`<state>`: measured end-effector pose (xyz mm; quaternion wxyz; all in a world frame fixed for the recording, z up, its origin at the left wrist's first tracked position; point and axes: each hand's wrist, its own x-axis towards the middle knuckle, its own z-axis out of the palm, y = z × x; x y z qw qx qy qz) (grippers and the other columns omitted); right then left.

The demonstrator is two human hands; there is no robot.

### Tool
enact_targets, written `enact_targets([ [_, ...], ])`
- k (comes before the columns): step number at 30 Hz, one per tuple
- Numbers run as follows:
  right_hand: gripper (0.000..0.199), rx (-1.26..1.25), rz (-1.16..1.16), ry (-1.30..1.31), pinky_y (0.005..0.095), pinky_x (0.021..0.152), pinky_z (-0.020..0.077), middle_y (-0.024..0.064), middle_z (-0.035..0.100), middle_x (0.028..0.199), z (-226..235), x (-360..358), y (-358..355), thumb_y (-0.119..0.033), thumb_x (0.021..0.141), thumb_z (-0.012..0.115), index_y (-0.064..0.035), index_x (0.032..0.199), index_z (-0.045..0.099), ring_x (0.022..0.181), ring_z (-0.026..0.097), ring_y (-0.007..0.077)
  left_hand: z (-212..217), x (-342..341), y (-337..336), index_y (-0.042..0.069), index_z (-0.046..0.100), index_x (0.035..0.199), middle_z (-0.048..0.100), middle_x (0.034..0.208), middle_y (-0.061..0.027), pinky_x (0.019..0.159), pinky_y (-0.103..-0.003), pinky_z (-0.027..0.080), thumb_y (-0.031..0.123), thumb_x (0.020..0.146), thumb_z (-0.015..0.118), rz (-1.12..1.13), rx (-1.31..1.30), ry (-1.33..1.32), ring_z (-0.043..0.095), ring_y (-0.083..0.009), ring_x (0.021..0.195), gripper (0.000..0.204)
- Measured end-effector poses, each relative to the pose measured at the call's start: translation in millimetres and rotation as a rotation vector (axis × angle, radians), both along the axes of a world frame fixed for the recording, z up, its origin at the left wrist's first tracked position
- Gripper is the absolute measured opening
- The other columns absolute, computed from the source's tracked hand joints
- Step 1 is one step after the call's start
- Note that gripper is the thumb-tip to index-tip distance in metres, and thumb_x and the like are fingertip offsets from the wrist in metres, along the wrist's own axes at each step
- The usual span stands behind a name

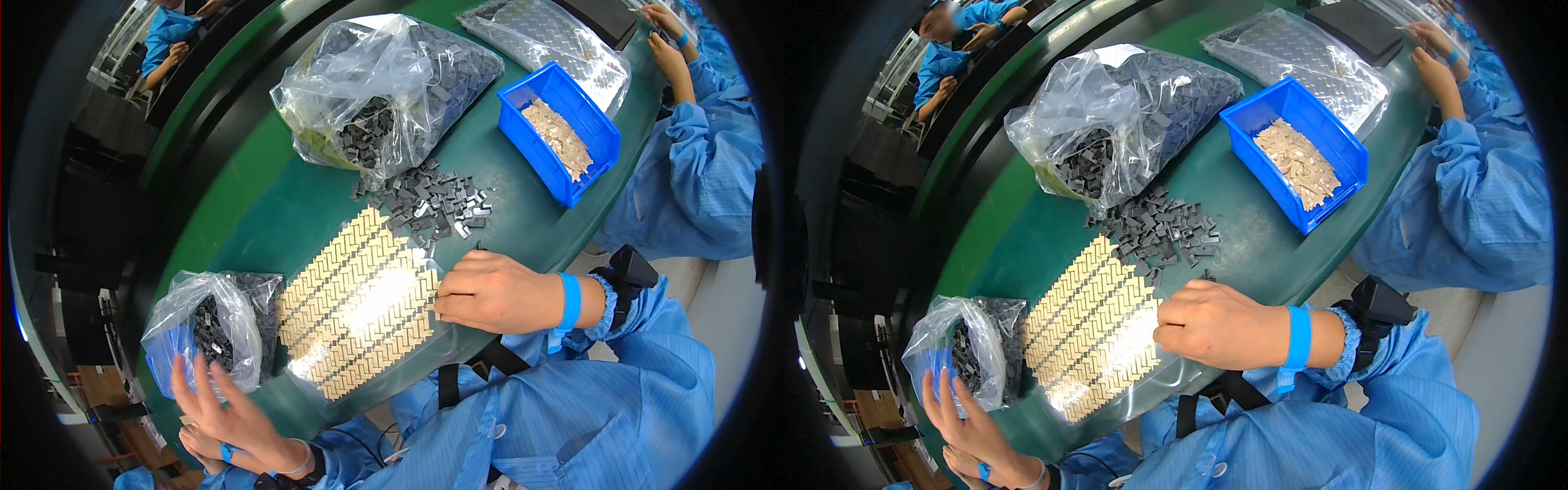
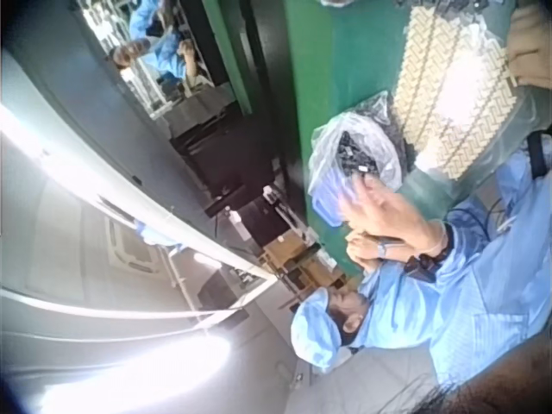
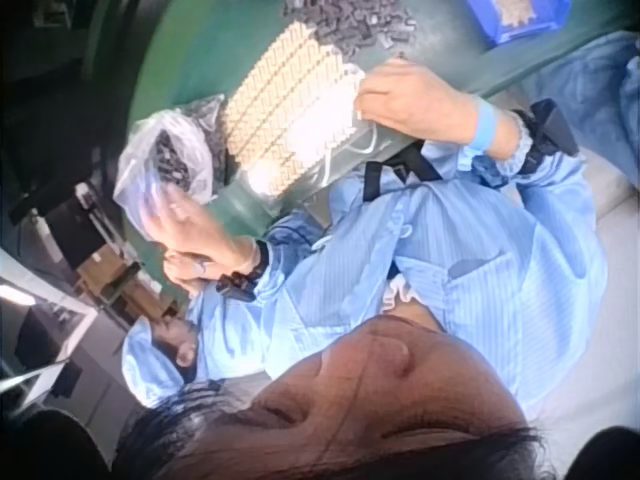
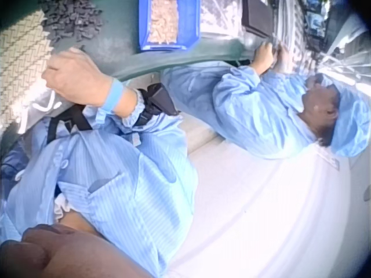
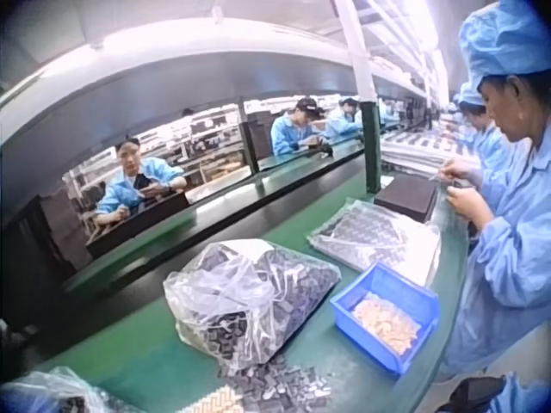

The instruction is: The person is assembling small electronic components, specifically placing small black components onto a grid.

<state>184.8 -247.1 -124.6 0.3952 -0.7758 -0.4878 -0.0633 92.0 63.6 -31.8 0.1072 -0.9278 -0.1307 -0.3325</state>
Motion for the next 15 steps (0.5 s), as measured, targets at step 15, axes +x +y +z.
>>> enact_targets([
  [15, 0.018, -0.186, 0.034, -0.011, 0.0316, 0.067, 0.0377, 0.0037, 0.048, 0.079, -8.1, 3.9, 13.4, -0.019, 0.070, 0.066, -0.0074, 0.074, 0.052, 0.075, 0.050, 0.0190, -75.5, 23.3, -116.0, 0.005, 0.059, 0.110, 0.051, 0.125, -0.0115, 0.103, -0.053, 0.017, 0.018, 0.065, 0.074, -0.704, -0.494, 0.660, 0.047, -0.0263, 0.117, 0.049],
])
